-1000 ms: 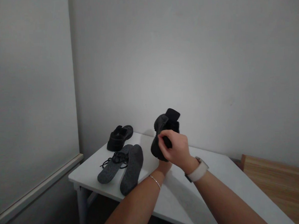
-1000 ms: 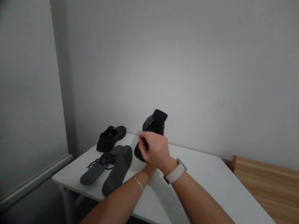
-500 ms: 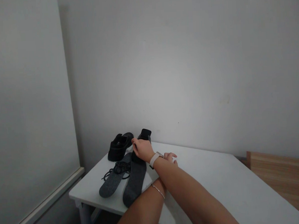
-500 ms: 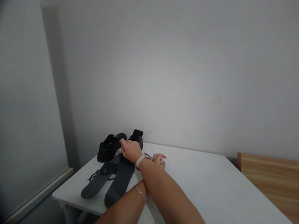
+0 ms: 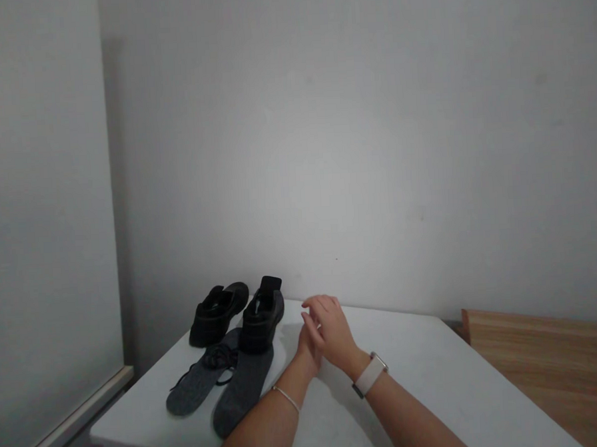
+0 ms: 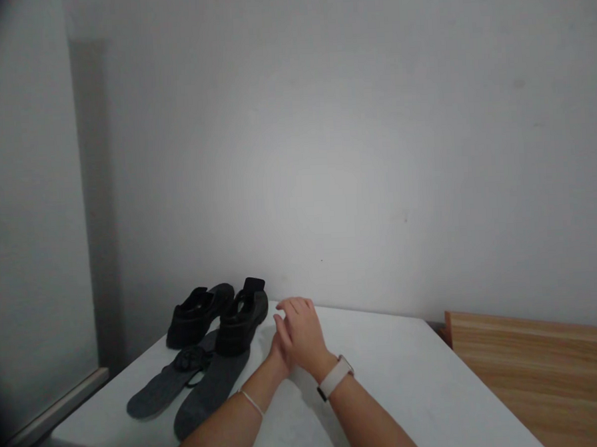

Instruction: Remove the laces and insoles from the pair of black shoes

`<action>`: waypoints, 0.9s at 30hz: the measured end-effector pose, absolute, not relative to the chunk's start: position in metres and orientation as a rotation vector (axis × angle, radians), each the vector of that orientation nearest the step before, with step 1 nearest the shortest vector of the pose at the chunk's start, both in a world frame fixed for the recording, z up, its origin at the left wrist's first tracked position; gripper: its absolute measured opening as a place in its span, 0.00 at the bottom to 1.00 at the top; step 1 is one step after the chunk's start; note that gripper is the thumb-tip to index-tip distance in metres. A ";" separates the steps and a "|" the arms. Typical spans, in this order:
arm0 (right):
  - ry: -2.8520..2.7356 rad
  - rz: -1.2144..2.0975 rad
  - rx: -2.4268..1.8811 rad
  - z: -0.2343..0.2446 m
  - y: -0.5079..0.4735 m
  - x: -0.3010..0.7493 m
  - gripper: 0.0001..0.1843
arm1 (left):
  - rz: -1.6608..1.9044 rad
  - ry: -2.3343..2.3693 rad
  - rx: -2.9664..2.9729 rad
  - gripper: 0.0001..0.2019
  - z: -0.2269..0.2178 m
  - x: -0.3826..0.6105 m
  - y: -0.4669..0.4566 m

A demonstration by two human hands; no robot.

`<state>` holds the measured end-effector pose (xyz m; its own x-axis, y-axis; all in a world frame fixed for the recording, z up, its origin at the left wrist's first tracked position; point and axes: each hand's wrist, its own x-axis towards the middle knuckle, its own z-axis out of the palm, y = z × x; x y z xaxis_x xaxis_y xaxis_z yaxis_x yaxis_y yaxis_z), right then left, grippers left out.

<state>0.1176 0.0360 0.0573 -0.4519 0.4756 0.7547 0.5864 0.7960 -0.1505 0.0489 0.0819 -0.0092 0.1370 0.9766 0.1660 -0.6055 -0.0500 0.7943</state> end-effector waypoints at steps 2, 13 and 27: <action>-2.222 -0.150 -0.751 0.041 0.036 0.141 0.18 | 1.305 0.448 0.828 0.37 -0.003 0.049 0.075; -2.579 0.076 -0.851 0.011 0.026 0.131 0.45 | 1.187 0.276 0.574 0.31 0.011 0.043 0.059; -2.573 0.067 -0.847 0.014 0.012 0.124 0.34 | 1.030 0.350 0.673 0.29 0.016 0.034 0.061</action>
